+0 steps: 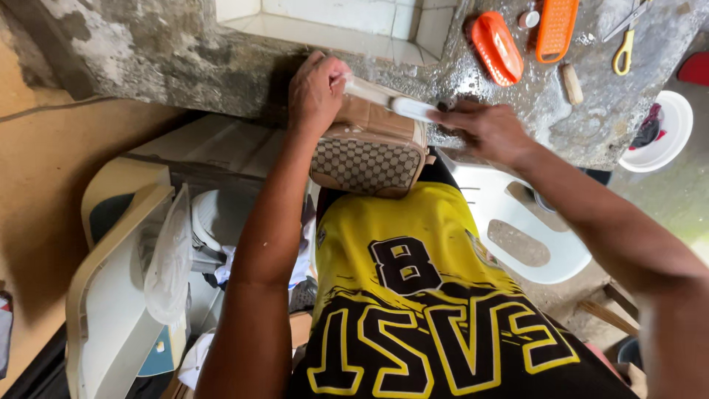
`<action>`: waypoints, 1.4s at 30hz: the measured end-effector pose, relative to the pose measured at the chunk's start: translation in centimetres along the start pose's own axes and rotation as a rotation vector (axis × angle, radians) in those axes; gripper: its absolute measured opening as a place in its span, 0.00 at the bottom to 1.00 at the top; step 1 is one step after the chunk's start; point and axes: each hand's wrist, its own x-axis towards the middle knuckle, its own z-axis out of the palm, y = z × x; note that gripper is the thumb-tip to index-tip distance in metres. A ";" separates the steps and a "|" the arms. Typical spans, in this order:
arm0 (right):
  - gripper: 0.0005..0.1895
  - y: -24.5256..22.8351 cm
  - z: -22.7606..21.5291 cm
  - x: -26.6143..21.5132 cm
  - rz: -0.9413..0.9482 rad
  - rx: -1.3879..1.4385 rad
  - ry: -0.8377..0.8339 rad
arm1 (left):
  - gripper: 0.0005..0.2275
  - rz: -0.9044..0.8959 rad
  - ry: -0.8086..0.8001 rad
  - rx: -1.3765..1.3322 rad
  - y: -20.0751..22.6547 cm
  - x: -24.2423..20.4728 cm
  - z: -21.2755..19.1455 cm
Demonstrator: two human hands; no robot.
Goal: The person cleans a small brown patterned bag by scrubbing the exterior and interior surfaces with a toothbrush and cleaning solution, then wipes it with a cloth.
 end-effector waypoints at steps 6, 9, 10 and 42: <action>0.37 -1.1 2.2 2.5 0.004 -0.037 0.130 | 0.04 -0.004 -0.040 0.062 0.7 0.5 0.1; 0.32 -2.0 4.1 3.9 -0.060 0.037 0.283 | 0.05 0.016 -0.056 0.136 1.1 0.3 0.1; 0.33 -1.7 3.9 2.5 0.017 0.045 0.216 | 0.06 0.037 -0.070 0.145 1.2 0.5 -0.1; 0.34 -1.7 3.8 -5.5 0.152 0.190 0.269 | 0.12 0.164 -0.408 0.282 4.2 3.7 5.1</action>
